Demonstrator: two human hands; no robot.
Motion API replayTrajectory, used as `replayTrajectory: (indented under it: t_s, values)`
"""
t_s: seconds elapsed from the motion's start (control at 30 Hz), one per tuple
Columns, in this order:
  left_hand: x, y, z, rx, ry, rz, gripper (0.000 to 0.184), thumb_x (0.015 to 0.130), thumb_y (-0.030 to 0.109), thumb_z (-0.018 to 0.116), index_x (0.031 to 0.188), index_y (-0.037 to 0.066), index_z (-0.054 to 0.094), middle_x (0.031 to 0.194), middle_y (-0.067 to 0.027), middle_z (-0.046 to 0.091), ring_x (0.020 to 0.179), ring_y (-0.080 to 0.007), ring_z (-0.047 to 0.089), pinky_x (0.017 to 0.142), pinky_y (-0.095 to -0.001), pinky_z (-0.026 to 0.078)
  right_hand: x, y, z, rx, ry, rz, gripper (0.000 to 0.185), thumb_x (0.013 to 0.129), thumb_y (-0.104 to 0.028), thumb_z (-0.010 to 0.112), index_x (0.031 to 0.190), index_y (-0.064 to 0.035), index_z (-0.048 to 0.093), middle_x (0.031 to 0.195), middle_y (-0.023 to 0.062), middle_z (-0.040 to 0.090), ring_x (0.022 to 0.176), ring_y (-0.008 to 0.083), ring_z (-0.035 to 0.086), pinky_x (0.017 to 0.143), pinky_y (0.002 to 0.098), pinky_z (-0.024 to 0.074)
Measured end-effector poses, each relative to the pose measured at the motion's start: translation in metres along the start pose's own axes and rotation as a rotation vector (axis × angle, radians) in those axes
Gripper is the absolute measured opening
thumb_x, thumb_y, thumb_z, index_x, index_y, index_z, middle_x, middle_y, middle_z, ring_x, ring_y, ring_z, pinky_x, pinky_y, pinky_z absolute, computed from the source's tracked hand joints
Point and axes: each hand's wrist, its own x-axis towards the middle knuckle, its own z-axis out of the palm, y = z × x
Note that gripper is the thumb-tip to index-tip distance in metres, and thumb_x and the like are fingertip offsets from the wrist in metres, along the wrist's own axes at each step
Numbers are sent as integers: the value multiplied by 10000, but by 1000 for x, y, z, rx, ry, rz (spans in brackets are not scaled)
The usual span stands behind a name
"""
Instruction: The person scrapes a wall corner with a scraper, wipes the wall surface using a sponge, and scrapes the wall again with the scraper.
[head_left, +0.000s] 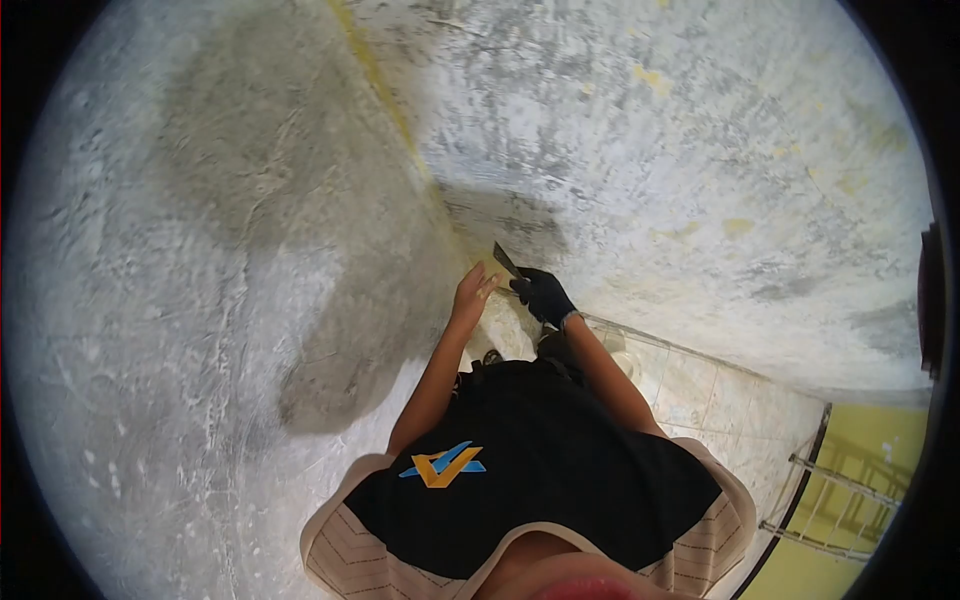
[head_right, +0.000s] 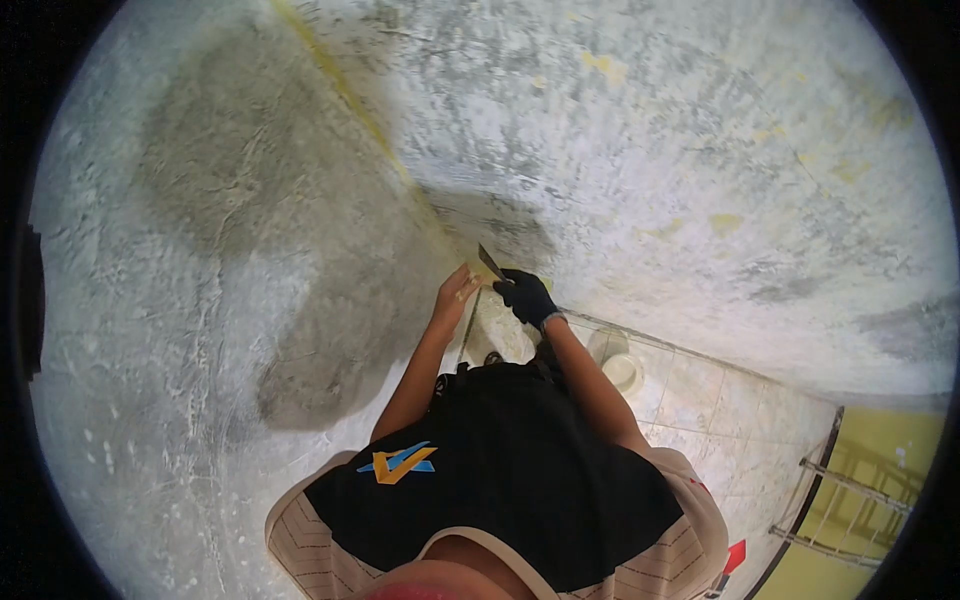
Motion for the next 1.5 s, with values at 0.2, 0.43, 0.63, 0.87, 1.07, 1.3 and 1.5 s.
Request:
replayTrajectory:
  t_s: [0.2,0.43,0.63,0.87,1.07,1.3,1.5]
  values:
    - [-57,-47,-74,-140,90,-274,741,940,387,762,1506,-6,490,1489,-196,566,1353,-290,554,1142,-376,411,25,69,36,-198,190,-420,505,897,-253,744,1356,-68,641,709,18,624,541,107,565,504,289,468]
    - [-99,-71,-71,-245,248,-398,563,1007,404,645,1460,78,574,1375,-103,666,1216,-271,649,1072,-363,465,-18,-56,28,-99,20,-505,496,972,-202,673,1442,-113,545,832,89,684,640,207,629,649,362,524]
    - [-99,-63,-42,74,457,31,447,1020,217,668,1391,-21,597,1303,-133,685,1152,-211,675,1005,-377,522,7,-91,0,127,-247,-428,341,1053,-290,583,1332,-94,581,871,46,706,524,138,554,504,294,429]
    - [-121,23,8,279,565,240,480,942,157,757,1367,-11,612,1333,-167,678,1193,-277,676,1025,-390,514,39,-69,1,730,-681,-28,288,1059,-398,569,1157,-135,635,753,35,620,476,121,512,418,283,396]
    - [-92,131,29,965,530,422,572,884,214,795,1400,56,605,1481,-171,572,1415,-358,505,1165,-472,398,67,-98,6,500,-636,-201,264,1076,-355,544,1055,-116,653,697,19,575,460,120,488,416,299,372]
    - [-15,218,-8,1647,256,538,552,925,194,684,1447,65,559,1606,-110,444,1513,-289,372,1276,-441,262,112,-134,45,453,-575,-467,338,1085,-357,517,857,-114,579,620,-29,495,425,75,410,398,275,325]
    - [18,215,-42,1881,234,550,433,1002,150,504,1416,54,592,1540,-94,535,1463,-252,458,1249,-395,325,126,-145,48,435,-615,-410,395,1075,-382,524,791,-114,582,577,-30,482,416,73,408,391,271,311]
